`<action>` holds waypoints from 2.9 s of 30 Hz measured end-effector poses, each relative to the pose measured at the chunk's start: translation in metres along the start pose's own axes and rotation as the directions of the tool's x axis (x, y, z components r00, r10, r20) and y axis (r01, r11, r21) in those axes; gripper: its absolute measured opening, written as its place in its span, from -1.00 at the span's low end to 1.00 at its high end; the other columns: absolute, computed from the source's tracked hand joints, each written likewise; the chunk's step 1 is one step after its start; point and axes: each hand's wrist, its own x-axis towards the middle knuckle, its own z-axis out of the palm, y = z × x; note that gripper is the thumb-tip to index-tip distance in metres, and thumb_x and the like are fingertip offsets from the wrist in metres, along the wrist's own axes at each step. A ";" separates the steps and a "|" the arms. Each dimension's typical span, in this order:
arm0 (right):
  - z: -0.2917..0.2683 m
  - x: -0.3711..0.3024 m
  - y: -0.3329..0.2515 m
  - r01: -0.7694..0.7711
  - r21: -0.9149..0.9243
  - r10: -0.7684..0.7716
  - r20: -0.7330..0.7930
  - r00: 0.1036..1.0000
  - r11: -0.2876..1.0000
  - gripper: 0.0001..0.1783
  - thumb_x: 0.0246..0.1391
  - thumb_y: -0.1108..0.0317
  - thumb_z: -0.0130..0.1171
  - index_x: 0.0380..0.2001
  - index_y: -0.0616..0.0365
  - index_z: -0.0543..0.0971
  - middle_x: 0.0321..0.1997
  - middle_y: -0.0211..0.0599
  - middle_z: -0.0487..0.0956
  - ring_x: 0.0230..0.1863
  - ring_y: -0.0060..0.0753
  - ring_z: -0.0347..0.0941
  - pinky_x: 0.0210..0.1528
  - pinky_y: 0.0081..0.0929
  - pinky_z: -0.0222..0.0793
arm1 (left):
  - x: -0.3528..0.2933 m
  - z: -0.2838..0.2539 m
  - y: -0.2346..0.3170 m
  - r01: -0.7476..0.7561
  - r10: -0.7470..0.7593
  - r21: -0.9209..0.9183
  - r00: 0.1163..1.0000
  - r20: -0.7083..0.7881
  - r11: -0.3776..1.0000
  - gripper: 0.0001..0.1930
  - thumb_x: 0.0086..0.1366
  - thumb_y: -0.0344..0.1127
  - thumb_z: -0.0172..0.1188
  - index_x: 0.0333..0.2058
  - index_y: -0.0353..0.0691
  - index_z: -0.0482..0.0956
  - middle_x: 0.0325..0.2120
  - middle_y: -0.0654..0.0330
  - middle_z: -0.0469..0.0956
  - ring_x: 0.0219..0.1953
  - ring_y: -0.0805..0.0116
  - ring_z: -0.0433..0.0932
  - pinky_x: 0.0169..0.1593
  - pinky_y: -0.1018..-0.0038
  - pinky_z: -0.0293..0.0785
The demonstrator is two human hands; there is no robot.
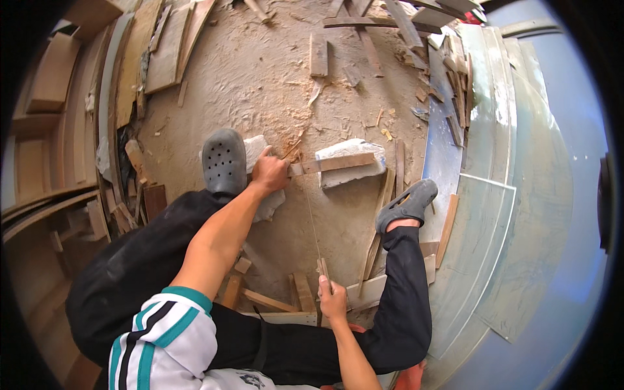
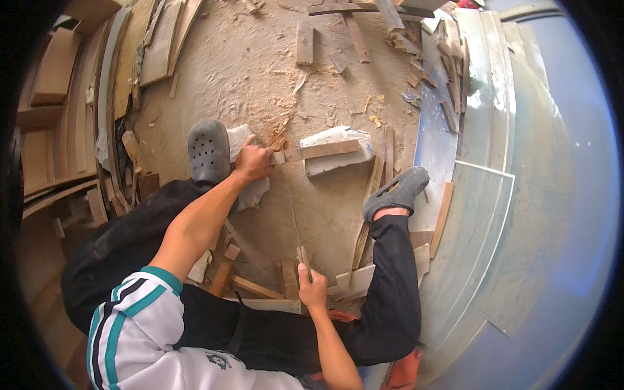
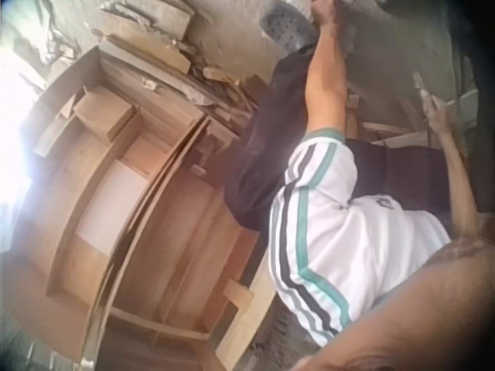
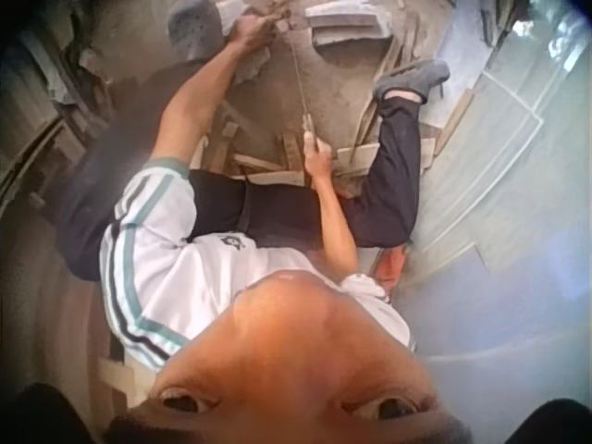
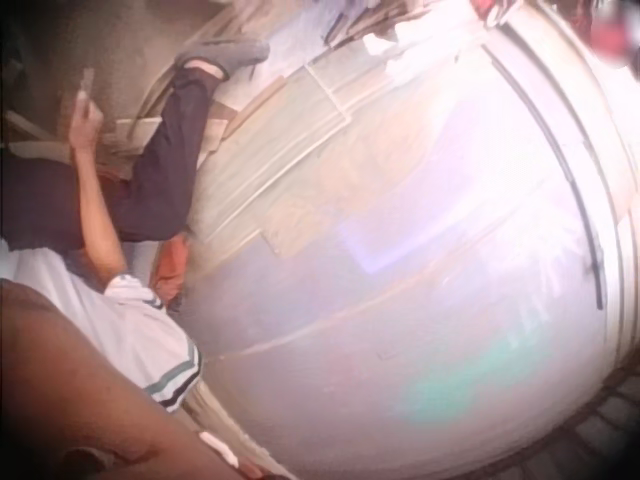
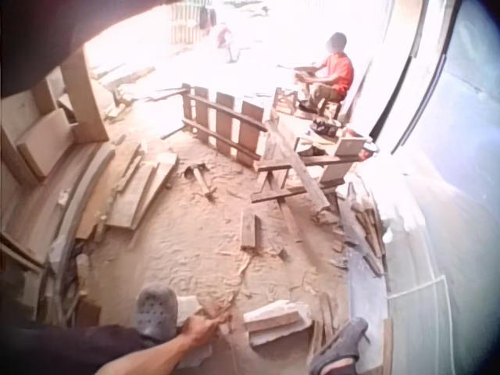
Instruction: The person assembles a wooden structure by fitting slats into a frame, using a hammer to secure pieces, and sawing a small wooden block. They handle various wooden planks and tools while sitting on the floor in a cluttered workshop.
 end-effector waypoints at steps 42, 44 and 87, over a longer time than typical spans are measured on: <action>-0.025 0.024 -0.090 -0.067 0.048 0.067 -0.005 0.998 0.997 -0.41 0.32 0.00 0.06 -0.73 0.15 0.39 -0.74 -0.55 0.30 -0.71 -0.74 0.13 -0.66 -0.60 -0.02 | 0.005 -0.004 -0.002 -0.013 0.014 0.033 1.000 -0.005 0.999 -0.82 -0.04 -0.18 0.26 -0.46 -0.11 0.63 -0.61 0.01 0.62 -0.46 0.11 0.64 0.27 0.29 0.22; -0.019 0.004 -0.093 -0.020 0.009 0.020 -0.049 0.999 1.000 -0.42 0.30 0.01 0.05 -0.69 0.22 0.42 -0.72 -0.46 0.32 -0.65 -0.63 0.20 -0.58 -0.51 0.09 | 0.009 -0.004 -0.002 -0.030 0.030 0.044 1.000 -0.006 0.999 -0.82 -0.04 -0.19 0.24 -0.47 -0.12 0.63 -0.60 0.01 0.62 -0.45 0.11 0.64 0.27 0.29 0.23; -0.010 -0.010 -0.128 -0.086 -0.132 0.072 -0.104 0.992 0.988 -0.46 0.24 0.03 0.04 -0.54 0.38 0.53 -0.68 0.03 0.41 -0.60 -0.24 0.43 -0.43 -0.21 0.30 | 0.006 -0.004 -0.003 -0.066 0.063 -0.031 0.994 -0.093 0.997 -0.85 -0.06 -0.26 0.20 -0.48 -0.12 0.63 -0.63 -0.01 0.60 -0.49 0.11 0.62 0.22 0.30 0.27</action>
